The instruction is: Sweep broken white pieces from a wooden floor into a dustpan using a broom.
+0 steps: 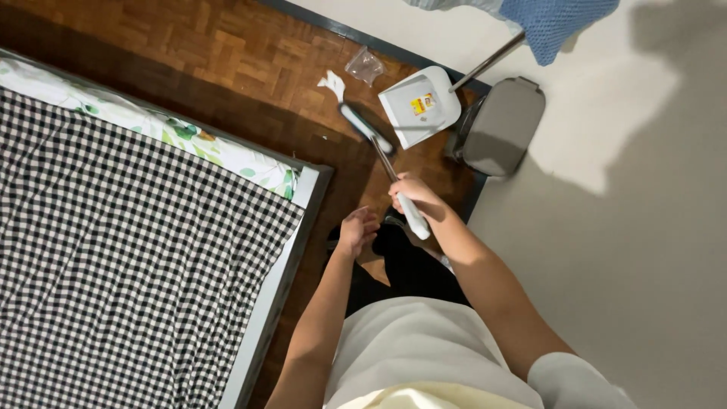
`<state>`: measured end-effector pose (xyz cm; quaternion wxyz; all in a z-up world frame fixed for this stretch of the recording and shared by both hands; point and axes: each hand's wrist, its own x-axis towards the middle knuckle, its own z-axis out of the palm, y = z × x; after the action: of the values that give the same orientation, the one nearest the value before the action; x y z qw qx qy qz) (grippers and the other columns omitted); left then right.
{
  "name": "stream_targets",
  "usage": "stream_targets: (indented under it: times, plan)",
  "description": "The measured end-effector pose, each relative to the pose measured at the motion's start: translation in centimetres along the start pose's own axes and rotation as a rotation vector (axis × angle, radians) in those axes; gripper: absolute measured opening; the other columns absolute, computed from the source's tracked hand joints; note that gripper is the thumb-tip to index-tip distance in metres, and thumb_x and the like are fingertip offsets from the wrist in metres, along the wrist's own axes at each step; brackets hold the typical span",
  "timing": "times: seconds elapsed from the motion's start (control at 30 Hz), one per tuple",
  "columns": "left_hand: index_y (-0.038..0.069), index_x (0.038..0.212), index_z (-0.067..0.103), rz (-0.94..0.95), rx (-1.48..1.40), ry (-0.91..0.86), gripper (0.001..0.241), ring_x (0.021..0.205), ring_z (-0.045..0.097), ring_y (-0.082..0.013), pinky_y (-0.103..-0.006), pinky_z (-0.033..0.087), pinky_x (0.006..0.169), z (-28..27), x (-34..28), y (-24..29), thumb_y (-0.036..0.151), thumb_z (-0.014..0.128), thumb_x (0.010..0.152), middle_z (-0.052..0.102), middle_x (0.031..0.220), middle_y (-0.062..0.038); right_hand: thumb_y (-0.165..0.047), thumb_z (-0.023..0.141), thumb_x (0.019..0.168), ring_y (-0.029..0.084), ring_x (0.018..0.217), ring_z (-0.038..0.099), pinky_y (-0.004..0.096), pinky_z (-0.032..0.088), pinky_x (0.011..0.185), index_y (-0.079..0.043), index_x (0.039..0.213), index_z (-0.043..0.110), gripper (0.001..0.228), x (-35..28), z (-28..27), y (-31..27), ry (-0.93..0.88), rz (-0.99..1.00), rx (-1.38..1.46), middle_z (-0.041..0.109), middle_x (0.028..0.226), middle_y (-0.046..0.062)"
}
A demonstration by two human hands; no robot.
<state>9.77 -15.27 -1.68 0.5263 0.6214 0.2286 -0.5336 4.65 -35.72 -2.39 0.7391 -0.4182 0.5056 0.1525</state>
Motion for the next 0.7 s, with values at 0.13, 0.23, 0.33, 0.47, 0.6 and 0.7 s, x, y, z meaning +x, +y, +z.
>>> stream_targets:
  times: [0.13,0.23,0.33,0.47,0.6,0.7]
  plan:
    - [0.004,0.141,0.057,0.018,-0.037,-0.003,0.045,0.102,0.073,-0.0363,-0.0495,0.062,0.083,1.5,0.3,0.0,0.03,0.054,0.105,0.067,0.126,-0.021,0.0,0.064,0.082,0.024,0.042,0.056,0.038,0.05,0.035,-0.005,0.151,0.024,0.081,-1.6,-0.5,-0.7,0.009,-0.019,0.022,0.051,0.058,0.013]
    - [0.004,0.141,0.058,0.03,-0.057,0.007,0.045,0.099,0.073,-0.0357,-0.0478,0.063,0.08,3.2,-0.1,1.5,0.031,0.054,0.105,0.067,0.124,-0.021,0.002,0.065,0.082,0.025,0.041,0.051,0.037,0.046,0.032,-0.008,0.153,0.025,0.082,-4.4,-2.6,-1.3,-0.001,0.009,0.095,0.047,0.055,0.014]
    - [0.005,0.143,0.055,0.042,-0.033,-0.019,0.047,0.11,0.07,-0.0397,-0.0519,0.06,0.089,5.3,-0.8,3.4,0.032,0.055,0.104,0.064,0.132,-0.023,0.0,0.065,0.084,0.019,0.047,0.053,0.035,0.048,0.033,-0.012,0.15,0.026,0.079,-11.3,-5.1,-3.4,-0.004,0.068,0.189,0.049,0.062,0.009]
    - [0.008,0.138,0.061,0.064,-0.035,-0.042,0.041,0.094,0.074,-0.0319,-0.0455,0.063,0.081,9.4,0.1,6.1,0.03,0.058,0.103,0.071,0.118,-0.016,-0.003,0.063,0.086,0.012,0.051,0.048,0.023,0.035,0.035,-0.019,0.121,0.043,0.043,-18.7,-9.1,-5.7,-0.089,0.195,0.442,0.043,0.065,0.0]
    - [0.008,0.139,0.059,0.116,-0.089,-0.092,0.043,0.092,0.073,-0.031,-0.0463,0.063,0.081,14.8,-0.5,9.0,0.03,0.058,0.103,0.07,0.111,-0.014,-0.021,0.061,0.091,0.004,0.053,0.031,0.016,0.02,0.04,-0.019,0.083,0.043,0.02,-14.8,-15.2,3.1,-0.333,0.391,0.62,0.033,0.066,-0.009]
    - [0.007,0.139,0.059,0.158,-0.022,-0.144,0.042,0.085,0.073,-0.0262,-0.0413,0.063,0.076,18.6,-2.8,11.8,0.029,0.057,0.104,0.071,0.109,-0.012,-0.011,0.06,0.093,0.009,0.052,0.047,0.018,0.03,0.037,-0.009,0.079,0.048,0.019,-19.1,-14.3,1.6,-0.281,0.356,0.868,0.048,0.064,-0.002]
